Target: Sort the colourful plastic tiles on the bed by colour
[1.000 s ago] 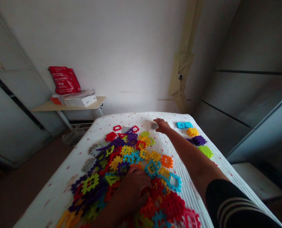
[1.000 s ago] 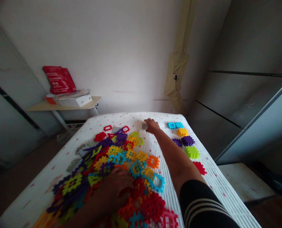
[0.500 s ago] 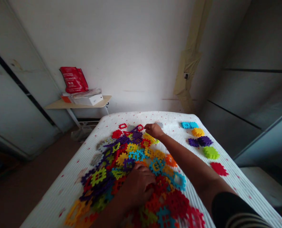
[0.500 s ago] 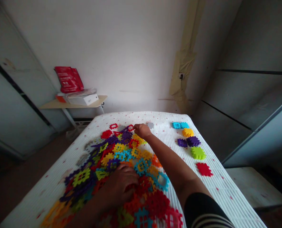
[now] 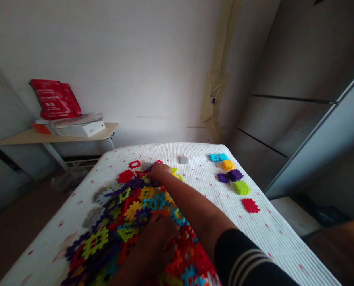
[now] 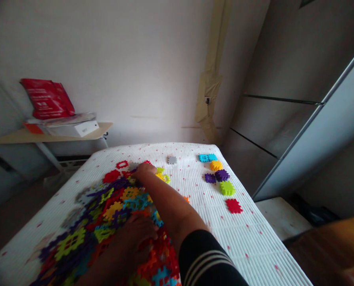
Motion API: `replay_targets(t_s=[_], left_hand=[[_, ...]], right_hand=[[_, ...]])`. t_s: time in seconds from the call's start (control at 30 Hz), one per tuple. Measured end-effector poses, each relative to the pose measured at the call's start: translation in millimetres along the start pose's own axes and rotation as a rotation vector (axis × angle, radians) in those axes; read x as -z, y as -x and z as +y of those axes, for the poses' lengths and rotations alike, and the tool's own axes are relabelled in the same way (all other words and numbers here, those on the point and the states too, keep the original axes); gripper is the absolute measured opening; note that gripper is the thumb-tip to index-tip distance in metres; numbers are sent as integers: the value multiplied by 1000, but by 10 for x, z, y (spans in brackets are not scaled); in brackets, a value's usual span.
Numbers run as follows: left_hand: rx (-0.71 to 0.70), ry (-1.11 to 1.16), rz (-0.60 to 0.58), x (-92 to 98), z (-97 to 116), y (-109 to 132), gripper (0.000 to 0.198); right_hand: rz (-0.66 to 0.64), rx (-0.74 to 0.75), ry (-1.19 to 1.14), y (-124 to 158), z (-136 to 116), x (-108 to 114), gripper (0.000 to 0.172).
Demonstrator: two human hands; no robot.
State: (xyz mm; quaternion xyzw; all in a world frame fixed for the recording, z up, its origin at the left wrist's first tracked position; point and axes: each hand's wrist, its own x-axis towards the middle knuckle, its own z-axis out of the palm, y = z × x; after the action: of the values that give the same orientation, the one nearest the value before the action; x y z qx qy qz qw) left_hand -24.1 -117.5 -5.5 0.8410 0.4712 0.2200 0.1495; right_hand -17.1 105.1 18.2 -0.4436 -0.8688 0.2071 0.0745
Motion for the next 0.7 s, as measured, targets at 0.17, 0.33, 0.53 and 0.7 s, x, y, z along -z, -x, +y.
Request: replay_targets(t_s=[0.17, 0.33, 0.53, 0.7], left_hand=[[27, -26, -48, 26, 19, -36, 24], [26, -36, -93, 83, 72, -63, 16], [40, -25, -74, 85, 88, -47, 14], [69, 9, -58, 91, 100, -43, 16]], right_hand=[[8, -202, -107, 25, 40, 211, 58], [268, -67, -218, 326, 239, 623, 63], [336, -115, 126, 1103, 797, 815, 60], [275, -210, 317, 1616, 1232, 491, 54]])
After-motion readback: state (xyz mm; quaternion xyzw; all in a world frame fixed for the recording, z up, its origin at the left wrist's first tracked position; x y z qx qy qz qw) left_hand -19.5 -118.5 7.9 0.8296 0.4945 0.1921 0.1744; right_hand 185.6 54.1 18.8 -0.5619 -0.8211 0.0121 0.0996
